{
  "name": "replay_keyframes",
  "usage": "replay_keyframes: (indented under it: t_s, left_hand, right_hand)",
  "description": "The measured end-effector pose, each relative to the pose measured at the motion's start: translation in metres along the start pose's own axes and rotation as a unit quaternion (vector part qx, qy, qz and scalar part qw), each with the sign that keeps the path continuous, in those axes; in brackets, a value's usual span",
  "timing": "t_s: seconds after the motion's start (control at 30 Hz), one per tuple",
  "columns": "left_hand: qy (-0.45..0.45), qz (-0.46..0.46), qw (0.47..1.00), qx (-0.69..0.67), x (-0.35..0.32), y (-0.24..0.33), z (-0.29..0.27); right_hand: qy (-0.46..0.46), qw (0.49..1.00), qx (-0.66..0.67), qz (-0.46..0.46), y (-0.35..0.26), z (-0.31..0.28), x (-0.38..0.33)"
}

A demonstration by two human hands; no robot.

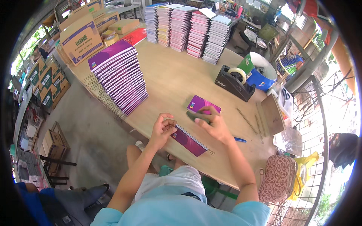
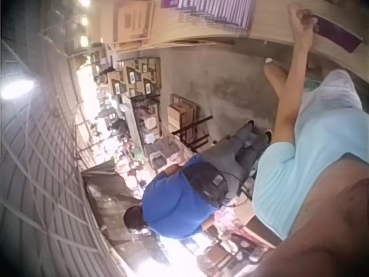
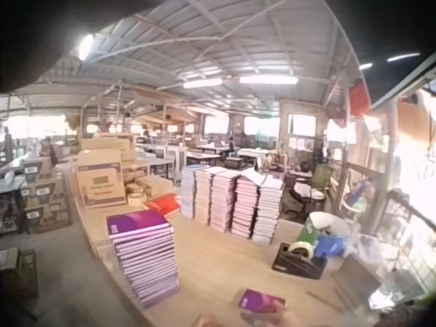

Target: The person trims the excess spiral coil from a stack of purple notebooks using a pair of shears, handling the notebooks one at a time and placing the trimmed notebook back onto a stack.

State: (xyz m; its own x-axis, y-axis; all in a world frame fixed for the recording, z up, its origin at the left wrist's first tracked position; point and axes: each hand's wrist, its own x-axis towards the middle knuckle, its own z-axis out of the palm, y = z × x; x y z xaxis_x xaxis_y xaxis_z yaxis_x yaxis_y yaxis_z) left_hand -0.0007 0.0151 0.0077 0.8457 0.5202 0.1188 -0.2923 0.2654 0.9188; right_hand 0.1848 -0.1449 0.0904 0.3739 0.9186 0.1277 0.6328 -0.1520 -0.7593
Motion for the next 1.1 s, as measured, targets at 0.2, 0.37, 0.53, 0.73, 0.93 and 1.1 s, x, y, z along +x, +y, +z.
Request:
replay_keyframes:
  t_s: [0.2, 0.37, 0.53, 0.73, 0.93, 1.1]
  left_hand:
    - [0.036, -0.017, 0.999, -0.004, -0.017, 0.023, 0.002]
    - [0.016, -0.012, 0.998, -0.057, -0.019, 0.029, 0.017]
    - [-0.029, -0.039, 0.999, -0.014, -0.020, 0.046, 0.026]
    - [-0.021, -0.020, 1.000, 0.008, -0.023, 0.053, 0.034]
    - [0.006, -0.028, 0.999, 0.017, -0.027, 0.054, 0.031]
    - [0.008, -0.041, 0.999, -0.010, -0.028, 0.051, 0.028]
  right_hand:
    - [0.177, 0.955, -0.229, 0.060, 0.027, -0.019, -0.075]
    - [0.230, 0.894, -0.363, 0.131, 0.077, 0.002, -0.173]
    - [0.259, 0.942, -0.195, 0.090, 0.008, -0.021, -0.124]
    - [0.126, 0.880, -0.418, -0.188, -0.086, -0.035, -0.049]
    - [0.088, 0.768, -0.518, -0.366, -0.093, -0.032, -0.019]
    - [0.066, 0.742, -0.526, -0.411, -0.097, -0.034, -0.013]
